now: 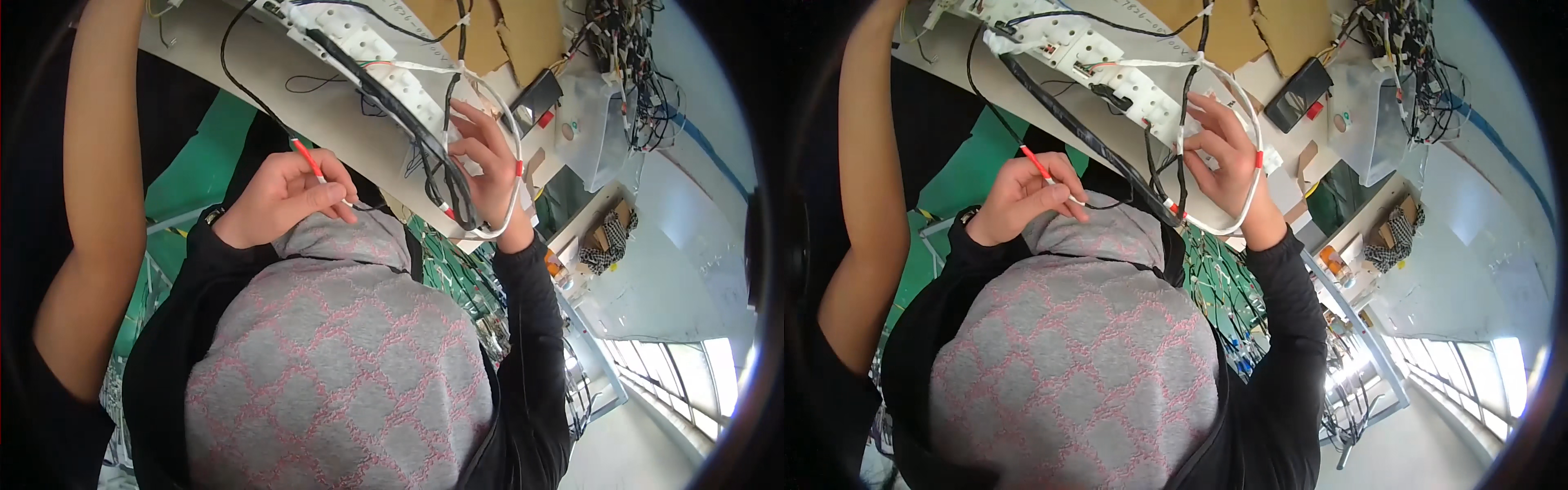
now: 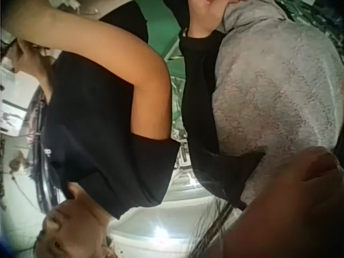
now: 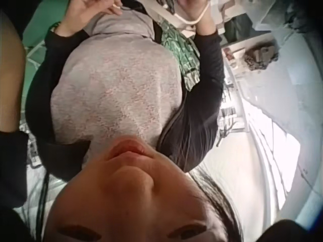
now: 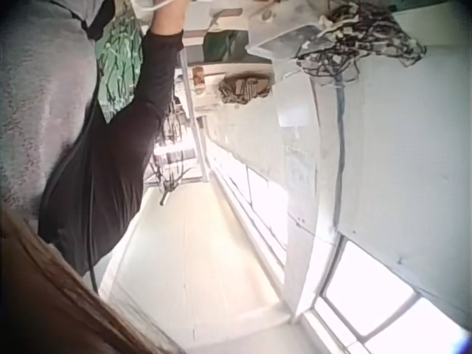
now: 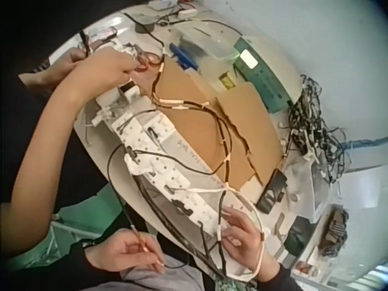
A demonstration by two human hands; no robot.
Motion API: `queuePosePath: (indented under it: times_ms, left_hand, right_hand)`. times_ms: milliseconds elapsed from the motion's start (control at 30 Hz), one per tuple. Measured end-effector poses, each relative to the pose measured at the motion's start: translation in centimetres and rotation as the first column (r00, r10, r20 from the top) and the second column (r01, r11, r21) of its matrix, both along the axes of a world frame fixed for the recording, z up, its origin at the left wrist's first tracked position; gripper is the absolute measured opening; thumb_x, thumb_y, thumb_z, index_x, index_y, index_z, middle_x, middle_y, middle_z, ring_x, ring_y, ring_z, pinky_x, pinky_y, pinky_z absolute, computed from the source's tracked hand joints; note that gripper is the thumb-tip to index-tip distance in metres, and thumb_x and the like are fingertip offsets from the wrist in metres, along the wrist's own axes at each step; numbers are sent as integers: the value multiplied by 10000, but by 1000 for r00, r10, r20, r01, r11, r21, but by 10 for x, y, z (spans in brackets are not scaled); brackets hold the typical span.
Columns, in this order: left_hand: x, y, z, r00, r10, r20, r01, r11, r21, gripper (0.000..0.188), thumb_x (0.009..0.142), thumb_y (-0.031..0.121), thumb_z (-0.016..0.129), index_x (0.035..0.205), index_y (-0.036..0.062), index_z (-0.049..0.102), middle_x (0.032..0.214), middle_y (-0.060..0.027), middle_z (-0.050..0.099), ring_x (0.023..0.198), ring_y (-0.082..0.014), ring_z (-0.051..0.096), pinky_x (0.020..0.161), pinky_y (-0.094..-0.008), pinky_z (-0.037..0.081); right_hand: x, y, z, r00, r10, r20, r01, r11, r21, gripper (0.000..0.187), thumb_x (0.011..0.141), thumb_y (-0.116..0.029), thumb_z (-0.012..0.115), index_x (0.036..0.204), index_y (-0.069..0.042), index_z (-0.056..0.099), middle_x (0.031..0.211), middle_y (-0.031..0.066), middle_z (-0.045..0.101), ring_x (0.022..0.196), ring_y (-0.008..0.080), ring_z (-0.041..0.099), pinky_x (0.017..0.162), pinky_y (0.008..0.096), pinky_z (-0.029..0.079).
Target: Connecting and organizing wires and electrical connectors at an electronics assembly station.
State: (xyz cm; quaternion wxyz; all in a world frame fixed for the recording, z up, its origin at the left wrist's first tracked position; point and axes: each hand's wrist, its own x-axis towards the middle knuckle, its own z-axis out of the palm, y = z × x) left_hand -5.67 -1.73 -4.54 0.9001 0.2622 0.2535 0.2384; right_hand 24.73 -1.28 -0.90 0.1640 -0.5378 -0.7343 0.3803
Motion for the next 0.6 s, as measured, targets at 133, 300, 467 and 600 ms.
queuePosePath:
  times_ms: [133, 300, 467, 600]
  left_hand:
    - [-5, -4, -4, 999, 45, -12, -44, 999, 16, 147, 982, 93, 567, 1032, -37, 614, 983, -125, 655, 879, -221, 703, 767, -300, 570]
    - [0, 1, 10, 985, -37, 168, 45, 998, -45, 159, 980, 81, 560, 1040, -49, 629, 1006, -141, 635, 909, -256, 706, 785, -321, 587]
    - [18, 15, 67, 925, -27, 379, 0, 997, 73, 264, 986, 175, 591, 1071, -68, 650, 1015, -145, 598, 959, -303, 706, 789, -316, 605]
    - [47, 34, 109, 970, -19, 242, -62, 944, 323, 340, 1012, 265, 547, 1011, -64, 636, 972, -166, 587, 847, -300, 723, 639, -271, 603]
  right_hand:
    - [-8, 4, 7, 998, 10, 66, -10, 1000, -4, 219, 704, 83, 721, 868, 18, 592, 1356, 210, 505, 1131, 350, 636, 895, 419, 546]
    - [-20, 18, 17, 958, -20, 286, 25, 1000, -15, 419, 657, 125, 696, 1015, -31, 545, 1320, 212, 508, 1175, 381, 561, 990, 394, 465]
    - [-24, -65, -1, 952, -270, 144, 225, 937, 266, 503, 734, 108, 612, 1219, -16, 562, 1391, 228, 471, 1316, 407, 449, 1065, 456, 392]
    - [-5, -141, 28, 808, -535, -247, 469, 838, -278, 425, 888, -53, 579, 1305, 13, 538, 1430, 176, 466, 1371, 330, 403, 1123, 432, 305]
